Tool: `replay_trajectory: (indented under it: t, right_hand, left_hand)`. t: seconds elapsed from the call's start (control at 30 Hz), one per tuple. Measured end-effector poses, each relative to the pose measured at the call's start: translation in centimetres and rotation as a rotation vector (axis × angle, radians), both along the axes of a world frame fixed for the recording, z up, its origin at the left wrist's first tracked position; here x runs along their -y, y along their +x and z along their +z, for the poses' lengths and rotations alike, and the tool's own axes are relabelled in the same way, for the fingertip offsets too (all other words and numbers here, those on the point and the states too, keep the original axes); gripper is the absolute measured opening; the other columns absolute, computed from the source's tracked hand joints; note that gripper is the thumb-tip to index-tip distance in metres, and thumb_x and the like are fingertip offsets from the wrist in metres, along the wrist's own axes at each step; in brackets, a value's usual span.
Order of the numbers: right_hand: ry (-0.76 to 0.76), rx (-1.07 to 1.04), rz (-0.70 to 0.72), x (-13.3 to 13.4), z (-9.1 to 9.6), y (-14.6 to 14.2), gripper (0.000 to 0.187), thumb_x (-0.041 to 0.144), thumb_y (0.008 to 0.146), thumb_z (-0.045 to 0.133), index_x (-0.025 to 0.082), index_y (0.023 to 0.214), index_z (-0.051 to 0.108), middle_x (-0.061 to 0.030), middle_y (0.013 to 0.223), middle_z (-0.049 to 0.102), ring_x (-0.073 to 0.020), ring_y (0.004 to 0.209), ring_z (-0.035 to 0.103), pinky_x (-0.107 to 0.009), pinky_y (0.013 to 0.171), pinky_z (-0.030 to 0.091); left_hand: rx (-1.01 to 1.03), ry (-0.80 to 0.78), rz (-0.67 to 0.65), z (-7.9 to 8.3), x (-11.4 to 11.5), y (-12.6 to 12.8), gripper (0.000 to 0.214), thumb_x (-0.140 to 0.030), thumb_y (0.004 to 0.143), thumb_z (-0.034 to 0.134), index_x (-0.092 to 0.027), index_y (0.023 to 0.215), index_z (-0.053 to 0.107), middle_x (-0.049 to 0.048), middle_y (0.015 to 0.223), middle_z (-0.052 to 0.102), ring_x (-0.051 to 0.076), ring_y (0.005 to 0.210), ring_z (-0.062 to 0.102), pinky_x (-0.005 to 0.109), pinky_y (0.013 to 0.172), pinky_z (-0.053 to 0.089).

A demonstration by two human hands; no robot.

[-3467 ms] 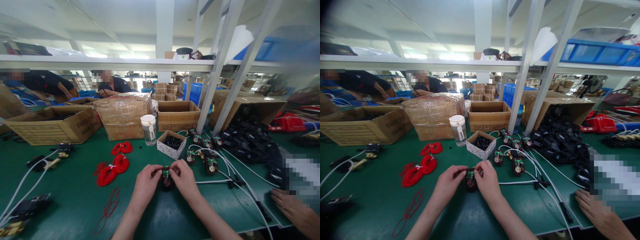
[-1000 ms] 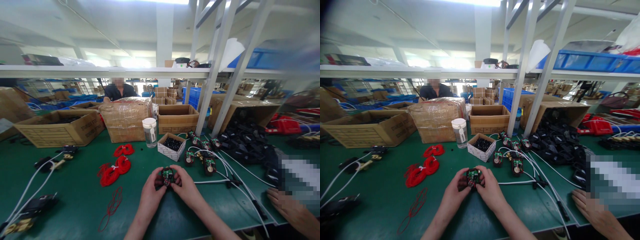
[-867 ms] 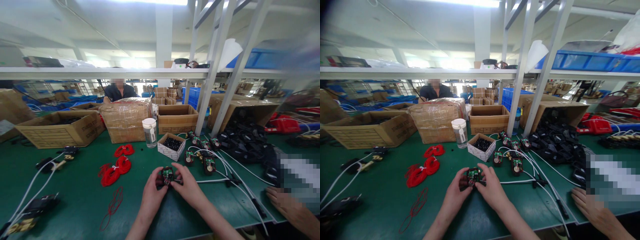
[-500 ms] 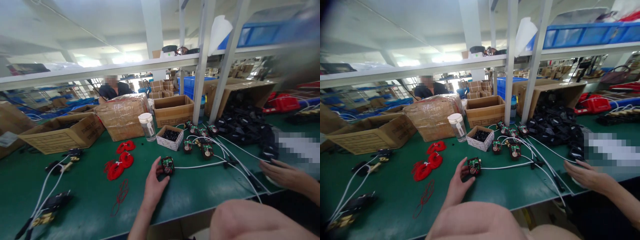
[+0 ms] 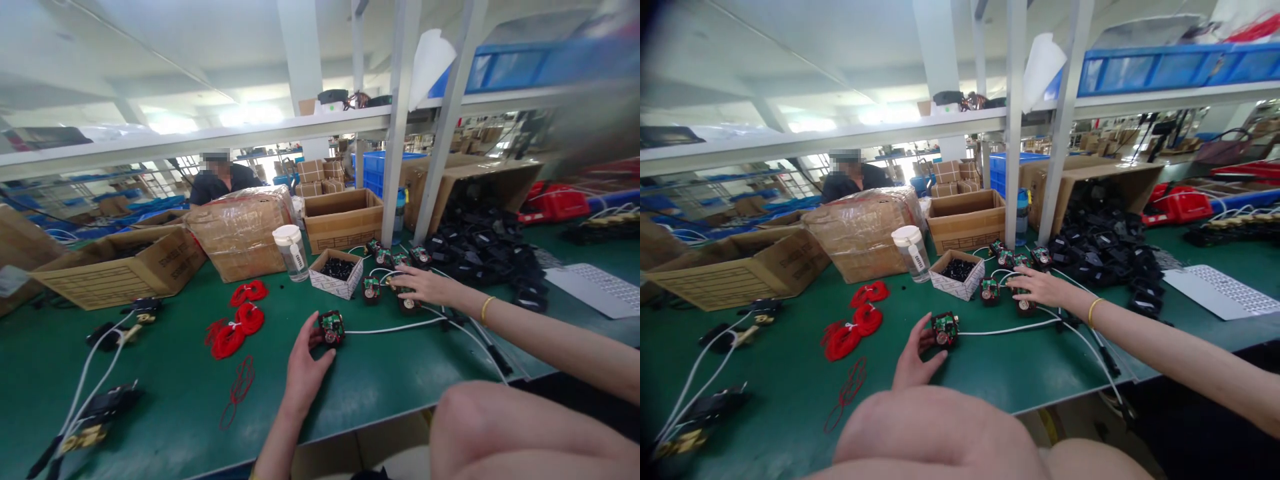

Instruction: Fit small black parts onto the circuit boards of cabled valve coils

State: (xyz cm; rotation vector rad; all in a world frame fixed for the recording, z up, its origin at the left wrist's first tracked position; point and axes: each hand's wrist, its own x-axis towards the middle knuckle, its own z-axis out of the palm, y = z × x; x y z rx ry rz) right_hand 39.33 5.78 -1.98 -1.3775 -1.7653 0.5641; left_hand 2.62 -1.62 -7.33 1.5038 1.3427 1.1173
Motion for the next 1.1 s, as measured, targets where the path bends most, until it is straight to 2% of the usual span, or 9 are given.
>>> replay_trajectory:
  t: [0.2,0.3,0.47,0.57,0.8,0.93,0.97,1.0,1.1]
  right_hand:
    - [-0.053,0.129,0.083,-0.8,-1.9,1.9,0.021,0.035,0.1,0.056,0.02,0.111,0.066,-0.0047,0.107,0.07,-0.0172,0.093,0.068,-0.037,0.083,0.058]
    - [-0.005,0.179,0.054,0.9,-2.3,3.4,0.034,0.043,0.098,0.058,0.015,0.116,0.064,-0.0072,0.117,0.066,-0.0166,0.096,0.067,-0.037,0.088,0.057]
    - [0.1,0.241,-0.031,3.0,-3.5,5.3,0.024,0.03,0.102,0.045,0.028,0.115,0.065,-0.0062,0.134,0.063,-0.0211,0.124,0.059,-0.046,0.109,0.048]
    - [0.137,0.395,-0.007,2.2,-3.7,6.0,0.033,0.023,0.098,0.038,0.026,0.111,0.068,-0.0095,0.129,0.067,-0.0242,0.129,0.056,-0.052,0.115,0.04]
    - [0.155,0.525,0.091,-0.8,-0.9,4.5,0.031,0.01,0.092,0.047,0.023,0.089,0.074,-0.004,0.094,0.077,-0.0171,0.09,0.072,-0.033,0.093,0.057]
    - [0.323,0.619,-0.198,0.8,1.3,4.5,0.034,0.003,0.086,0.043,0.016,0.066,0.068,0.0012,0.087,0.076,-0.003,0.082,0.068,-0.015,0.083,0.053]
    - [0.357,0.627,-0.266,1.5,1.7,5.0,0.042,0.005,0.087,0.038,0.022,0.058,0.063,0.0024,0.089,0.075,-0.0009,0.084,0.068,-0.013,0.078,0.052]
    - [0.366,0.599,-0.28,2.3,2.1,5.7,0.041,0.007,0.088,0.037,0.019,0.065,0.069,0.0034,0.091,0.075,-0.0014,0.088,0.069,-0.013,0.083,0.051]
    - [0.28,0.297,-0.112,5.0,3.3,7.7,0.029,0.016,0.089,0.055,0.037,0.08,0.073,0.0039,0.095,0.077,-0.016,0.113,0.067,-0.032,0.108,0.049]
  left_hand:
    - [-0.023,-0.004,-0.002,0.5,0.2,0.0,0.079,-0.016,0.068,0.07,-0.027,0.143,0.046,0.0035,0.115,0.066,0.021,0.101,0.067,0.042,0.101,0.051]
    - [-0.022,0.0,-0.004,0.6,0.2,0.0,0.08,-0.016,0.069,0.07,-0.027,0.144,0.045,0.0034,0.115,0.066,0.021,0.102,0.068,0.042,0.101,0.051]
    - [-0.009,0.022,-0.005,0.1,0.1,-0.1,0.081,-0.016,0.069,0.071,-0.03,0.144,0.045,0.0032,0.116,0.067,0.022,0.102,0.068,0.046,0.103,0.05]
    - [0.002,0.031,-0.013,0.0,0.2,-0.2,0.079,-0.016,0.071,0.072,-0.038,0.142,0.046,0.002,0.116,0.068,0.024,0.102,0.067,0.05,0.104,0.05]
    - [-0.01,0.005,-0.01,0.2,0.1,0.0,0.081,-0.016,0.068,0.071,-0.029,0.144,0.045,0.0033,0.116,0.067,0.022,0.103,0.068,0.043,0.102,0.051]
    - [-0.01,0.009,-0.009,0.0,0.1,-0.1,0.082,-0.017,0.068,0.071,-0.029,0.144,0.045,0.0041,0.117,0.067,0.022,0.104,0.068,0.043,0.102,0.051]
    - [-0.012,0.009,-0.004,0.0,0.1,-0.1,0.082,-0.017,0.068,0.071,-0.029,0.144,0.045,0.0041,0.117,0.067,0.023,0.104,0.068,0.044,0.102,0.051]
    - [-0.015,0.009,0.001,0.0,0.1,-0.1,0.081,-0.017,0.068,0.072,-0.031,0.143,0.046,0.0039,0.117,0.067,0.023,0.103,0.068,0.045,0.103,0.051]
    - [-0.007,0.03,-0.011,0.1,0.3,-0.3,0.077,-0.02,0.071,0.073,-0.041,0.141,0.047,0.0011,0.117,0.068,0.025,0.103,0.068,0.05,0.104,0.05]
